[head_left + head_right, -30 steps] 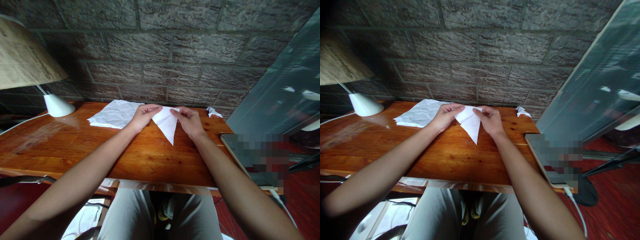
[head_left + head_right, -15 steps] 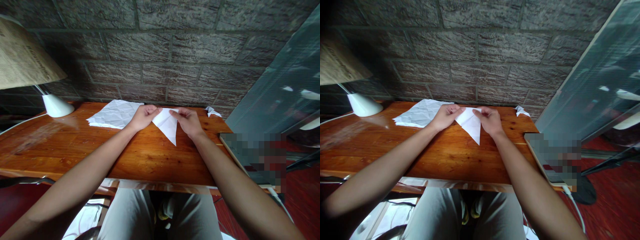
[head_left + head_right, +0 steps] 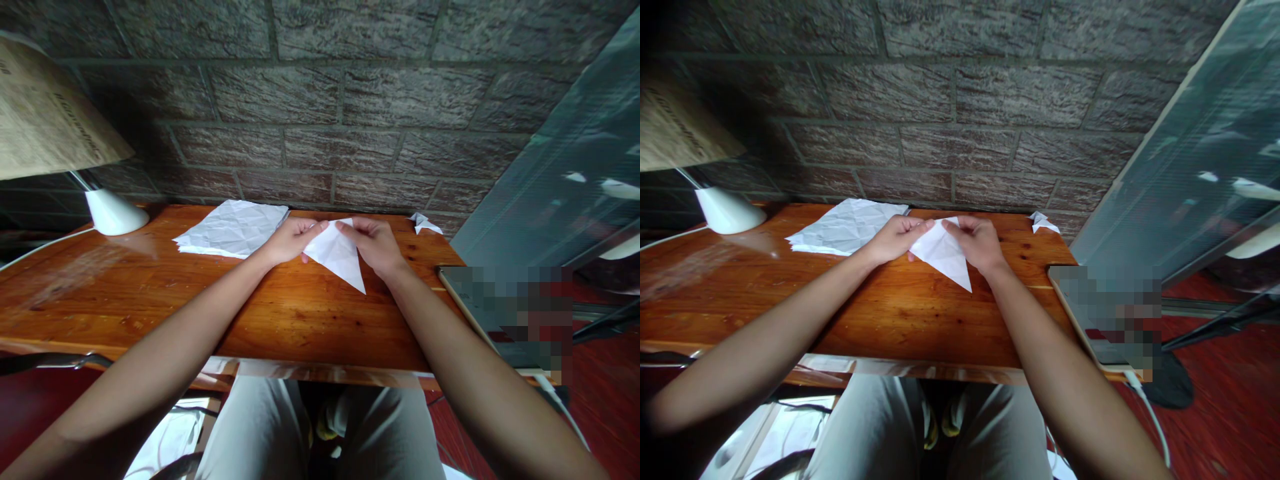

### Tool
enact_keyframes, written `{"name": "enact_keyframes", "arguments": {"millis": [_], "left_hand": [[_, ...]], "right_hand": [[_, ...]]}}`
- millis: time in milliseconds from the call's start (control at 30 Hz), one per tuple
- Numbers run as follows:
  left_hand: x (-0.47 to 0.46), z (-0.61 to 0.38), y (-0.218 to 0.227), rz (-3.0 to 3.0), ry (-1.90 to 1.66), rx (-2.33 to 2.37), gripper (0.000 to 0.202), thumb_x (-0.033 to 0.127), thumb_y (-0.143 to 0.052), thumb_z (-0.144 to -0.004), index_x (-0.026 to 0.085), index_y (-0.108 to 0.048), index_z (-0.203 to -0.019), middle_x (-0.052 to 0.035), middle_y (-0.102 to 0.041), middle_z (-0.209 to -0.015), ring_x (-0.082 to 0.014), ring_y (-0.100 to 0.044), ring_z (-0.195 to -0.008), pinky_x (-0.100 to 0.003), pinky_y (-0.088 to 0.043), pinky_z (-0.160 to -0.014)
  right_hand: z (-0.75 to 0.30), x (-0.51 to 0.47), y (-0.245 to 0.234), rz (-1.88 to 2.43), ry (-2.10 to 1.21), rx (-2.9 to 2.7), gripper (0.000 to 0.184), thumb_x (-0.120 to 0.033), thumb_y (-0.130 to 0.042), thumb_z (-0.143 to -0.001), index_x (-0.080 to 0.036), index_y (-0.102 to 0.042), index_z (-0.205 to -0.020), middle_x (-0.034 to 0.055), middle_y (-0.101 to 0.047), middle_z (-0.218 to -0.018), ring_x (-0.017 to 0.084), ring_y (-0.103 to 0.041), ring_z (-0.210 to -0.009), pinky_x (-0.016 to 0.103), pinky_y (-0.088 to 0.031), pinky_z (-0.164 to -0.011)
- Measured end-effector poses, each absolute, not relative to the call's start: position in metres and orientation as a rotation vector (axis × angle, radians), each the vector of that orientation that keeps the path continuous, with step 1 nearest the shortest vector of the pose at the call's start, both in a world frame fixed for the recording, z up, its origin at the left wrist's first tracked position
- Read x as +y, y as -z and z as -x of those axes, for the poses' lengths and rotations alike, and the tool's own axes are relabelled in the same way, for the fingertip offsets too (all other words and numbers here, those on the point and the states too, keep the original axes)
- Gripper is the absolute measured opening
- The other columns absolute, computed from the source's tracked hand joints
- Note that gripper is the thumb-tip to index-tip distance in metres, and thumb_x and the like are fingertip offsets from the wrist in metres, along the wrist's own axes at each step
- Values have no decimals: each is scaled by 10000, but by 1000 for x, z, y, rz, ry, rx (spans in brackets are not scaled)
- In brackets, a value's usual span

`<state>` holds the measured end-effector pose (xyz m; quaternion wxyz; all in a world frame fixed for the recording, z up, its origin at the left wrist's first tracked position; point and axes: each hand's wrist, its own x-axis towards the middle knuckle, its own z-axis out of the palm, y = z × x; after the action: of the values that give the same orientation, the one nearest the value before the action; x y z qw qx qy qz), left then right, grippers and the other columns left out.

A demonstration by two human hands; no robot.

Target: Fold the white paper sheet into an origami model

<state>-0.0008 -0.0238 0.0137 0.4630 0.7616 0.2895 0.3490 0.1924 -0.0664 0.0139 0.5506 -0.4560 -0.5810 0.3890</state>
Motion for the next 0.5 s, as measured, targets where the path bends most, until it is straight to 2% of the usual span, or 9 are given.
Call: {"name": "enact_keyframes", "arguments": {"millis": [100,200,267,500], "left_hand": [[-21,-2,-9,-1921,-867,661,536,668,-650,-844,173,-628,-641,4,-600,-544,-100,-513,-481,-219,-324,-460],[-18,-5,-5,-1912,-975,637,416,565,-789,-755,157,-726,-801,-25,-711,-737,-126,-595,-635,-229,-415,-574],[-18,-6,-3,-1884,-1027,651,405,528,-814,-738,153,-762,-882,-53,-756,-850,-152,-641,-726,-251,-467,-658],[-21,-6,-4,-1804,-1042,657,411,545,-807,-751,158,-796,-888,-66,-784,-877,-165,-668,-736,-262,-490,-674]], "right_hand": [[-194,-68,-13,1124,-920,-1391,421,-593,-774,-726,-178,-769,-799,27,-719,-734,131,-539,-578,256,-401,-510],[-193,-69,-13,1128,-934,-1441,427,-604,-784,-709,-186,-772,-793,15,-704,-715,126,-527,-568,246,-375,-487],[-191,-70,-13,1108,-955,-1451,430,-608,-793,-697,-188,-772,-783,14,-705,-720,124,-526,-573,242,-371,-485],[-188,-71,-15,1080,-1015,-1399,449,-620,-817,-663,-187,-770,-771,26,-721,-734,129,-544,-575,246,-390,-497]]}}
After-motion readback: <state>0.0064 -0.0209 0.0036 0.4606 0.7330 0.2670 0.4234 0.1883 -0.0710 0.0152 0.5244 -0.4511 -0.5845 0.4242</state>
